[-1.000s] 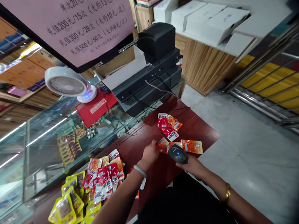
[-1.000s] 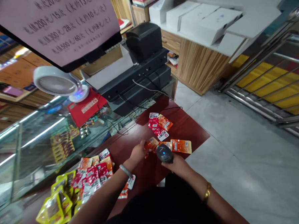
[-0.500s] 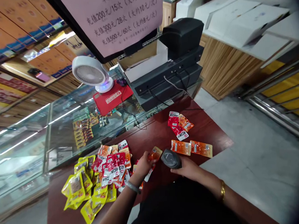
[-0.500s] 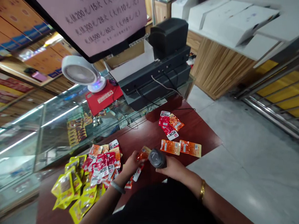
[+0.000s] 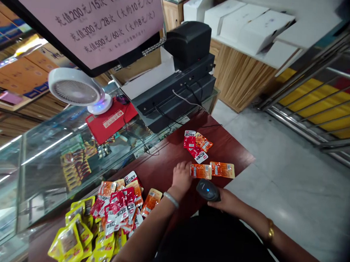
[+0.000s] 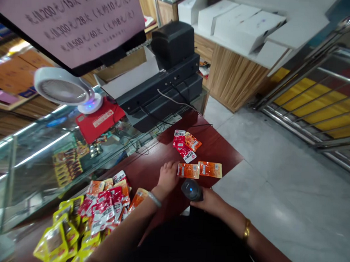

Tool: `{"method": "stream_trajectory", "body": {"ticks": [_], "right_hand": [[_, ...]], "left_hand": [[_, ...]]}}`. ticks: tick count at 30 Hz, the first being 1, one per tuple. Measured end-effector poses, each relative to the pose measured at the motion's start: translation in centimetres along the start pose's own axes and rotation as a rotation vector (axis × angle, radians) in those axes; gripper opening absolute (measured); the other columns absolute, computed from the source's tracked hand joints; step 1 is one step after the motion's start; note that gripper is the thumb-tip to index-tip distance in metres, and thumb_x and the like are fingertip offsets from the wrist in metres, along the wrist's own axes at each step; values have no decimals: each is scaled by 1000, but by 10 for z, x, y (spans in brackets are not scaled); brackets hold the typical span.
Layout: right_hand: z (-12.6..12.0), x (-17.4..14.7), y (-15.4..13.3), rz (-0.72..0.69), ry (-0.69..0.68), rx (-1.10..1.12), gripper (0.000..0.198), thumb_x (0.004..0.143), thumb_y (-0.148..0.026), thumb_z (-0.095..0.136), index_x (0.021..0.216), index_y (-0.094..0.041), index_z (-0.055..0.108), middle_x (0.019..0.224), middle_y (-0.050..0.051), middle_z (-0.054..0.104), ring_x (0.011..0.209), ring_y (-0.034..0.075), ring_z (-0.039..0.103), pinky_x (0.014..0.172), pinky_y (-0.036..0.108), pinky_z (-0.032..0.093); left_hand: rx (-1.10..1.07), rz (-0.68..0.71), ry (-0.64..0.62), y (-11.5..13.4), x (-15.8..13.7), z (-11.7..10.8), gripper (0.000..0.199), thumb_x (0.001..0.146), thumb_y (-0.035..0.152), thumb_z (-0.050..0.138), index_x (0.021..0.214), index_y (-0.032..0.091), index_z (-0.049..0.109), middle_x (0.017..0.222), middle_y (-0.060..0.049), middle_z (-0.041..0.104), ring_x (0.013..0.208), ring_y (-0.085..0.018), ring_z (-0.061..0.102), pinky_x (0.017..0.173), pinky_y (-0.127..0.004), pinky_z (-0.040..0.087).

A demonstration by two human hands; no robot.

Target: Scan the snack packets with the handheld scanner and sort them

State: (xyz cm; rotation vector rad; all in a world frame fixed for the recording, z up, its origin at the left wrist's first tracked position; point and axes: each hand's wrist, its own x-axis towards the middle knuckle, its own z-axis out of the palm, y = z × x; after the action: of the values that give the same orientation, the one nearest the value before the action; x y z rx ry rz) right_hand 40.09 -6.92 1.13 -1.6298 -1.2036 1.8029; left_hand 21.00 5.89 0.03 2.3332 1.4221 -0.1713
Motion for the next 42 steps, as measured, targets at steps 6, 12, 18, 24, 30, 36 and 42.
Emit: {"method": "stream_trajectory", "body": {"ticks": [6, 12, 18, 24, 30, 36, 42], "right_hand": [[-7, -9, 0, 21, 139, 10, 52, 72, -45, 74, 114, -15, 67, 110, 10, 75, 103, 33, 69, 93, 44, 52], [-3, 2, -9, 14, 188, -52, 48, 73, -45, 73, 110, -15, 69, 106, 11, 76, 100, 33, 70, 90, 44, 53], [7, 14, -23, -29, 98, -110, 49, 73, -42, 74, 114, -16, 68, 109, 11, 75, 100, 32, 70, 87, 42, 54], [28, 26, -47, -109, -85, -191, 57, 70, -42, 77, 121, -19, 66, 115, 10, 73, 105, 31, 68, 91, 40, 51], [53, 32, -78, -204, -279, -226, 58, 62, -45, 83, 115, -26, 69, 111, 5, 75, 99, 30, 70, 83, 32, 53], [27, 18, -46, -107, -100, -30, 49, 66, -39, 80, 111, -21, 70, 105, 4, 76, 96, 27, 70, 86, 34, 53], [-27, -28, 12, 109, 159, 129, 45, 73, -44, 73, 110, -20, 68, 83, 3, 76, 70, 22, 69, 65, 31, 55]], "left_hand": [[50, 27, -70, 17, 10, 14, 42, 83, 36, 64, 119, 16, 54, 126, -15, 57, 118, -29, 49, 99, -42, 37], [-101, -182, -182, -15, -24, 18, 40, 83, 34, 64, 116, 14, 50, 98, -11, 68, 95, -24, 66, 83, -32, 46], [-203, -265, -126, -33, -52, 17, 47, 82, 39, 67, 118, 17, 48, 101, -9, 70, 98, -24, 66, 84, -32, 47], [-199, -432, -127, -70, -97, 14, 45, 79, 38, 68, 115, 17, 50, 100, -11, 71, 98, -26, 67, 82, -31, 48], [61, -530, -99, -126, -168, -7, 36, 82, 38, 59, 116, 25, 54, 105, -7, 70, 104, -28, 64, 87, -38, 49], [135, -241, 130, -80, -105, -11, 44, 88, 40, 54, 125, 16, 55, 129, -15, 56, 123, -30, 48, 106, -43, 37], [-52, 211, -24, 47, 24, 9, 61, 87, 36, 59, 143, 22, 41, 143, -12, 46, 129, -28, 42, 109, -41, 33]]}}
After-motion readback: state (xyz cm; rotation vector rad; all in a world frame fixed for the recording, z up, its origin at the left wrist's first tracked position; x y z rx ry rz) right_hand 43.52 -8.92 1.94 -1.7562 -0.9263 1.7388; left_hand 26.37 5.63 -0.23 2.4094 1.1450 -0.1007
